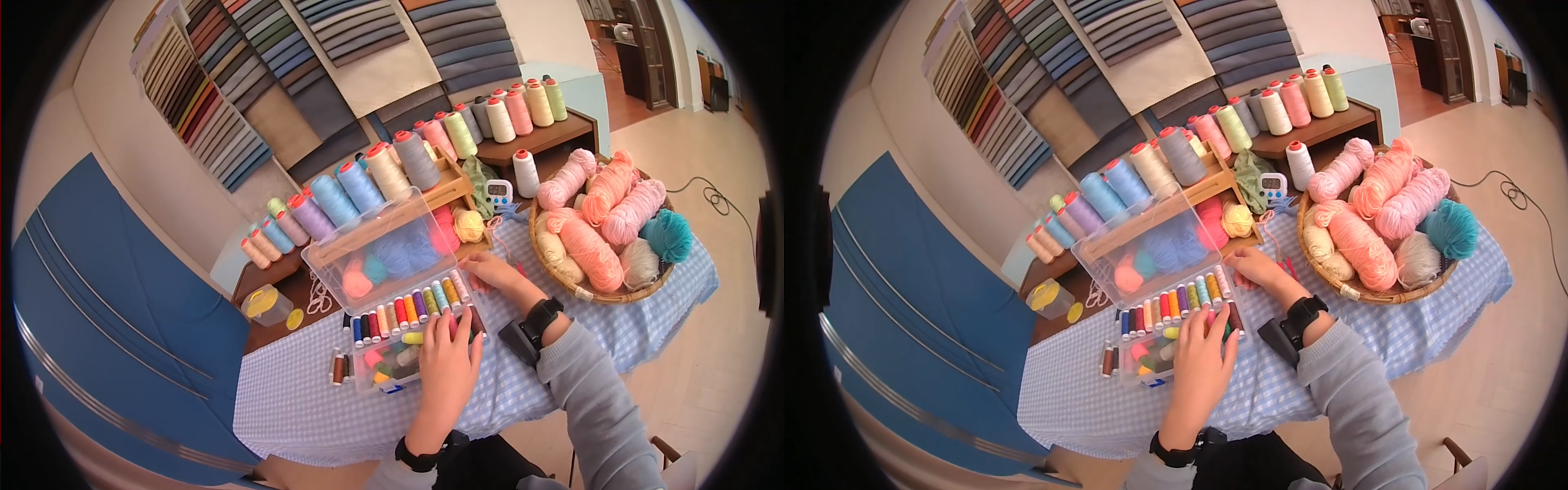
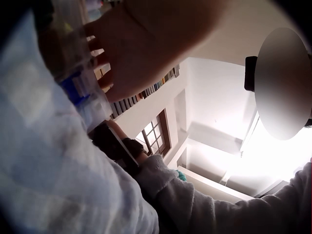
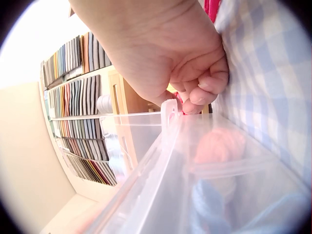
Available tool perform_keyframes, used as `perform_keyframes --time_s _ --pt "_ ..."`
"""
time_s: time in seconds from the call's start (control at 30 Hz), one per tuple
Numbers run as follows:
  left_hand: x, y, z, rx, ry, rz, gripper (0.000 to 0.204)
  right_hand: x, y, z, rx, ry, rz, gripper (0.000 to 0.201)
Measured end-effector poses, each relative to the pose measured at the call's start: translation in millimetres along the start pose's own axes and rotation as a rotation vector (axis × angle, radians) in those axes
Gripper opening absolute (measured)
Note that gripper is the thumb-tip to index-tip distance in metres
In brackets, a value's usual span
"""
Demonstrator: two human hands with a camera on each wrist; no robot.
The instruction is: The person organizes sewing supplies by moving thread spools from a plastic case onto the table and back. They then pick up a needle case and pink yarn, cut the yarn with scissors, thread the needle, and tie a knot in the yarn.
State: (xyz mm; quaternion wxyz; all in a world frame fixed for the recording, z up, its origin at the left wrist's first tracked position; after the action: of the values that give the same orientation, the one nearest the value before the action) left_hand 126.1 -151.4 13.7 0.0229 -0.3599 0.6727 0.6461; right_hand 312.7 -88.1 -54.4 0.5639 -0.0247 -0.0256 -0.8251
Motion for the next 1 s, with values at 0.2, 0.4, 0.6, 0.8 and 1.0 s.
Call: perform_keyframes --time_s 0.2,0.4,0.6,0.8,1.0 --pt "-15 -5 2 0.165 -0.013 -0.002 0.031 -2 -1 -3 -0.033 0.009 0.007 0.023" --pt "-20 -2 3 0.314 0.009 0.04 0.023 -3 0 -2 -0.037 0.012 0.011 0.024" --pt "-20 0 6 0.282 0.061 0.037 0.028 -6 0 -5 -0.045 0.012 0.017 0.024" --pt "-19 2 26 0.167 0.068 0.006 0.035 -1 1 1 -0.008 -0.029 0.032 0.024" --pt "-11 28 49 0.234 0.116 -0.092 0.035 -3 2 0 -0.054 0.005 0.006 0.022"
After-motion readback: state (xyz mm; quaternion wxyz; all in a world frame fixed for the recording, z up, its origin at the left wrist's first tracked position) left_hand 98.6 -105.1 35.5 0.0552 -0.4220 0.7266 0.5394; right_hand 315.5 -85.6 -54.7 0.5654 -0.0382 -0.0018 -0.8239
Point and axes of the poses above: each hand's wrist, its own x-axis away from the middle knuckle, its own y-axis out of the back of the hand, z = x × y, the point moved 5 cm from there along -x, towards the middle knuckle
